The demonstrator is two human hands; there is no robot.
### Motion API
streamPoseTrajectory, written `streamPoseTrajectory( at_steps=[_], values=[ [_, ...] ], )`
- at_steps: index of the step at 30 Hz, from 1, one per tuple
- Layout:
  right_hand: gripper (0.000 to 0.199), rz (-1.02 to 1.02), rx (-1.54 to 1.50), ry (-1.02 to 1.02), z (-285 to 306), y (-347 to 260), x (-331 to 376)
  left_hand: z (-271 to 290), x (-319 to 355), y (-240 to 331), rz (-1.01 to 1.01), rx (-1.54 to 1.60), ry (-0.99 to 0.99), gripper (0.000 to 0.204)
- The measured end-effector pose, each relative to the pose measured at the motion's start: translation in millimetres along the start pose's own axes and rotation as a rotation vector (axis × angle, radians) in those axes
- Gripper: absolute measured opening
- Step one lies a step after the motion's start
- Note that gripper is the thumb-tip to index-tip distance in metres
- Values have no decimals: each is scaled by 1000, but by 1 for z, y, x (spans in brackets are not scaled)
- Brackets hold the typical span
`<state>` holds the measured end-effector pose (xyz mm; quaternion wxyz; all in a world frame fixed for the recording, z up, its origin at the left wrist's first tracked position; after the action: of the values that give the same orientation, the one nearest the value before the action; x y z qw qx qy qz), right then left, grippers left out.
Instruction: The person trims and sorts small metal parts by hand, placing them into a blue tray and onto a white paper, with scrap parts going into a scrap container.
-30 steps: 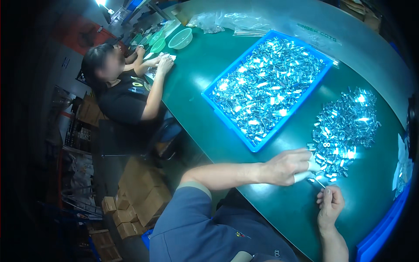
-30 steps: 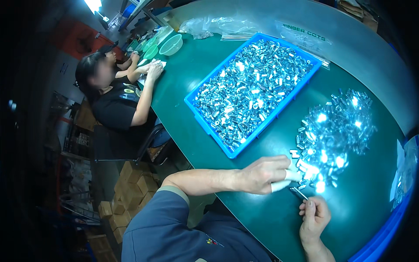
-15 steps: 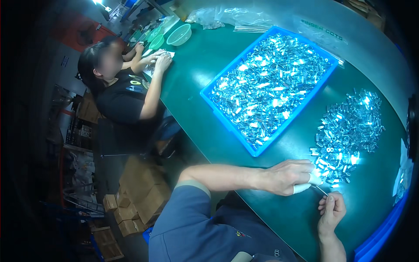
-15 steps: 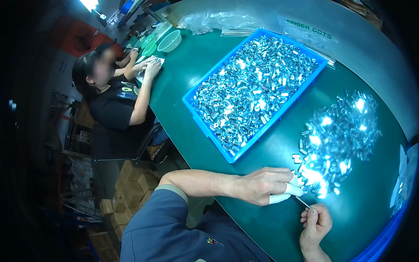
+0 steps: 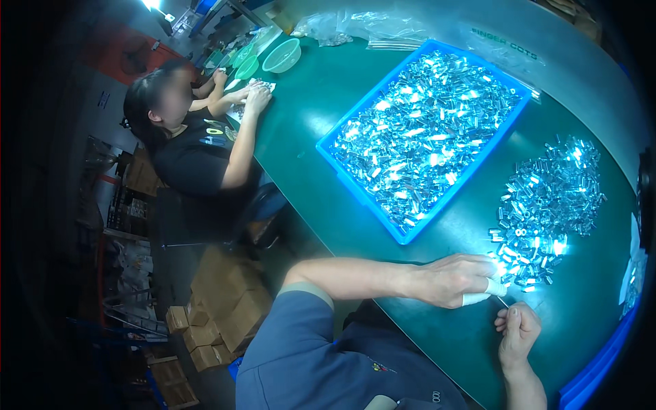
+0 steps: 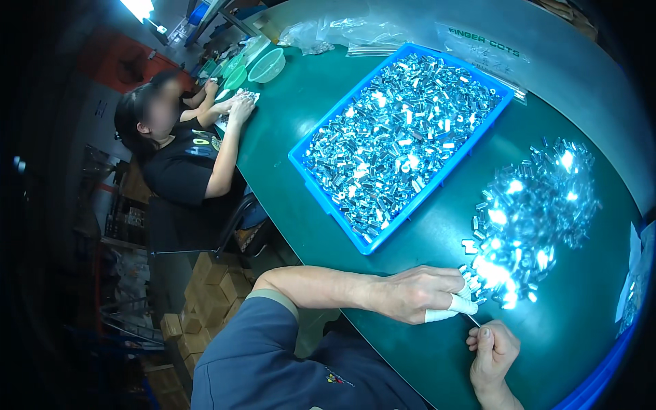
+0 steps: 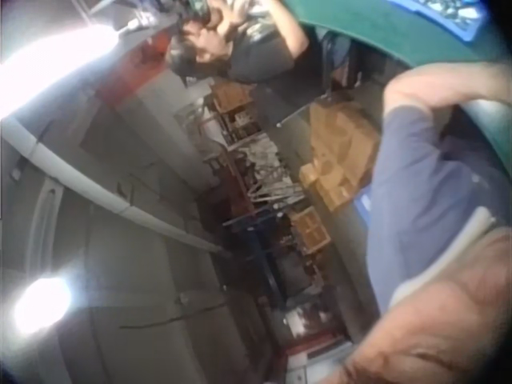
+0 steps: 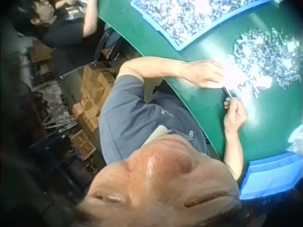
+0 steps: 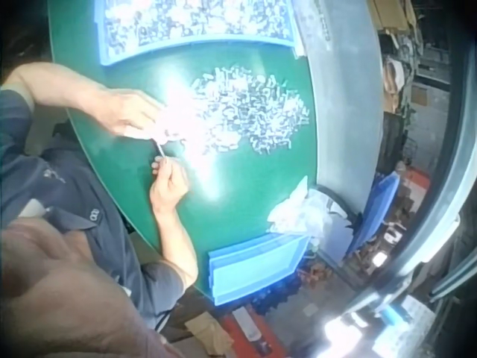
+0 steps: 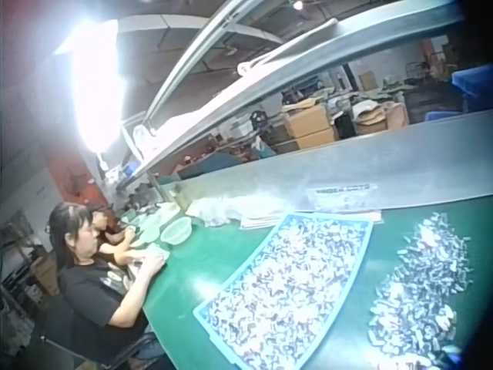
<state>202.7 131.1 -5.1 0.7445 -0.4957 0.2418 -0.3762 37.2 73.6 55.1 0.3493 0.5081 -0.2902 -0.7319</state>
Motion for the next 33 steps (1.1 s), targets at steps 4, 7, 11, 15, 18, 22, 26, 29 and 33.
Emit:
streamPoseTrajectory(
  at_steps=[4, 7, 11, 15, 18, 22, 26, 29, 33],
  values=[
    [39, 16, 14, -24, -3, -5, 0, 2, -2, 3, -10, 34, 25, 34],
    [39, 71, 49, -41, -7, -11, 0, 4, -2, 4, 6, 83, 33, 33],
    [35, 64, 51, -40, -8, -9, -1, 2, -1, -3, 25, 126, 60, 31],
    [26, 152, 115, -21, -7, -22, -4, -19, 4, -9, 160, 189, -70, 27],
    [23, 172, 141, -19, -8, -27, -4, -19, 4, -10, 150, 212, -59, 29],
    [23, 160, 122, 6, -4, -27, -5, -17, 3, -7, 122, 190, -25, 36],
    [25, 157, 128, -24, -5, -26, -4, -15, 2, -5, 138, 218, -35, 37],
    [25, 185, 124, -16, -6, -29, -4, -18, 4, -8, 142, 214, -44, 36],
    [25, 192, 104, -19, -5, -28, -4, -15, 3, -9, 137, 184, -15, 33]
  ],
)
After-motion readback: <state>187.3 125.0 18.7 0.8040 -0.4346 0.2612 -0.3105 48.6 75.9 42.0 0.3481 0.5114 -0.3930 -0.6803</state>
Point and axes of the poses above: each hand's wrist, its own x-axis away from the middle knuckle, its own z-axis out of the back of the hand, y = z × x, the point moved 10 cm from there along -x, towards the middle knuckle, and after that the axes turned 13 degrees about x, right-handed, at the moved point
